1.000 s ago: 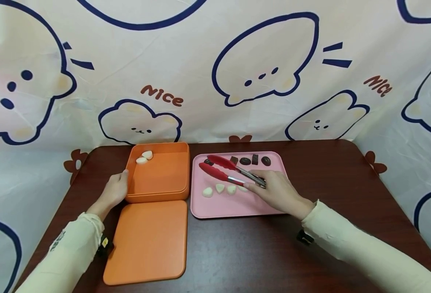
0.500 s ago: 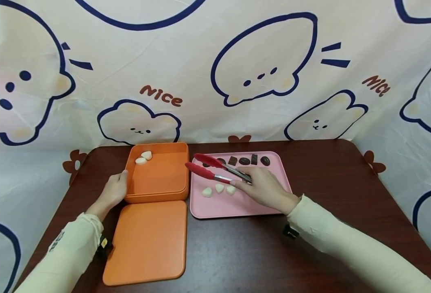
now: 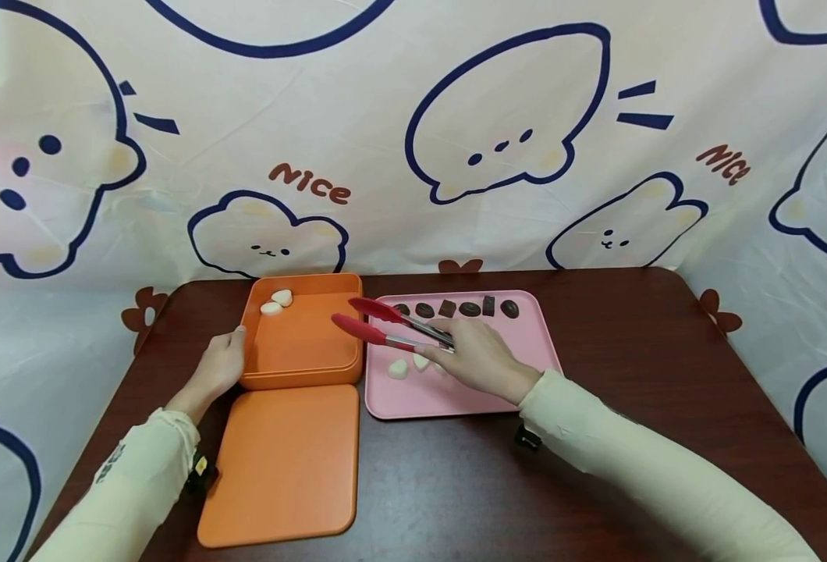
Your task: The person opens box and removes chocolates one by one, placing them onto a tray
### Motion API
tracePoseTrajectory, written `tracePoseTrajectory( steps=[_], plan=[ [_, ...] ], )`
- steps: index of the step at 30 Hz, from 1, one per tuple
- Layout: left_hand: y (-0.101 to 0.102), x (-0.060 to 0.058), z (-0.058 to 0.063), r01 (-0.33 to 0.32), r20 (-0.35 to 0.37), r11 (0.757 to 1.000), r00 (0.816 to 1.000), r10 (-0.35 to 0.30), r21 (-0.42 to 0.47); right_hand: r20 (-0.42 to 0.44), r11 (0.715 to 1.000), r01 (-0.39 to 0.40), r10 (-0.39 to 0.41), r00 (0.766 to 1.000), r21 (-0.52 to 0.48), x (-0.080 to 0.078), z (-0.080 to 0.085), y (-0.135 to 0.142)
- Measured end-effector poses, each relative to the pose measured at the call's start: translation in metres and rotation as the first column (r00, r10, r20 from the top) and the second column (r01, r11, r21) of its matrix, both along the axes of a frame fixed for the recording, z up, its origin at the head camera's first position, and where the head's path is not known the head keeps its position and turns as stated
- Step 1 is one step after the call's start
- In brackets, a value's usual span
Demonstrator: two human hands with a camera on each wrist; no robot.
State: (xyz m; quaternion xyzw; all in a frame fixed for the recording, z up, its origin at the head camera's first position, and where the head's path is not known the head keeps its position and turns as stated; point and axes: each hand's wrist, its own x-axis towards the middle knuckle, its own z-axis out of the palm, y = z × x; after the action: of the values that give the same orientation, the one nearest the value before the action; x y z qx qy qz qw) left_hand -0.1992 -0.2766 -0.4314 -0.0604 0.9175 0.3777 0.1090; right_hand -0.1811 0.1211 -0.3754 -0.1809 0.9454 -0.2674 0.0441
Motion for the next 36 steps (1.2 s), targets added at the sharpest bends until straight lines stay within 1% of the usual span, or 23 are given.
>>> tracePoseTrajectory(
  steps=[11, 14, 18, 25, 30, 36],
  plan=[
    [0.0, 0.001, 0.0, 0.002, 0.016, 1.0, 1.0, -0.002, -0.008, 0.027, 0.999, -0.047, 0.047, 0.999, -0.021, -0.008, 0.001, -0.027],
    [0.0, 0.001, -0.001, 0.001, 0.019, 1.0, 1.0, -0.001, -0.012, 0.017, 0.998, -0.054, 0.055, 0.998, -0.013, -0.012, 0.002, -0.036],
    [-0.001, 0.0, -0.001, 0.002, 0.016, 1.0, 1.0, -0.002, -0.01, -0.017, 0.998, -0.065, 0.065, 0.998, 0.018, -0.018, 0.002, -0.046],
    [0.0, -0.001, 0.0, 0.006, 0.008, 1.0, 1.0, -0.006, -0.022, -0.038, 0.997, -0.058, 0.061, 0.997, 0.055, -0.027, -0.002, -0.057],
    [0.0, -0.002, 0.0, 0.004, -0.002, 1.0, 1.0, -0.004, -0.018, -0.021, 0.997, -0.057, 0.058, 0.998, 0.049, -0.033, -0.003, -0.062],
    [-0.001, -0.003, -0.001, 0.005, -0.007, 1.0, 1.0, -0.005, -0.022, 0.004, 0.996, -0.045, 0.045, 0.999, 0.078, -0.042, -0.003, -0.07]
  ],
)
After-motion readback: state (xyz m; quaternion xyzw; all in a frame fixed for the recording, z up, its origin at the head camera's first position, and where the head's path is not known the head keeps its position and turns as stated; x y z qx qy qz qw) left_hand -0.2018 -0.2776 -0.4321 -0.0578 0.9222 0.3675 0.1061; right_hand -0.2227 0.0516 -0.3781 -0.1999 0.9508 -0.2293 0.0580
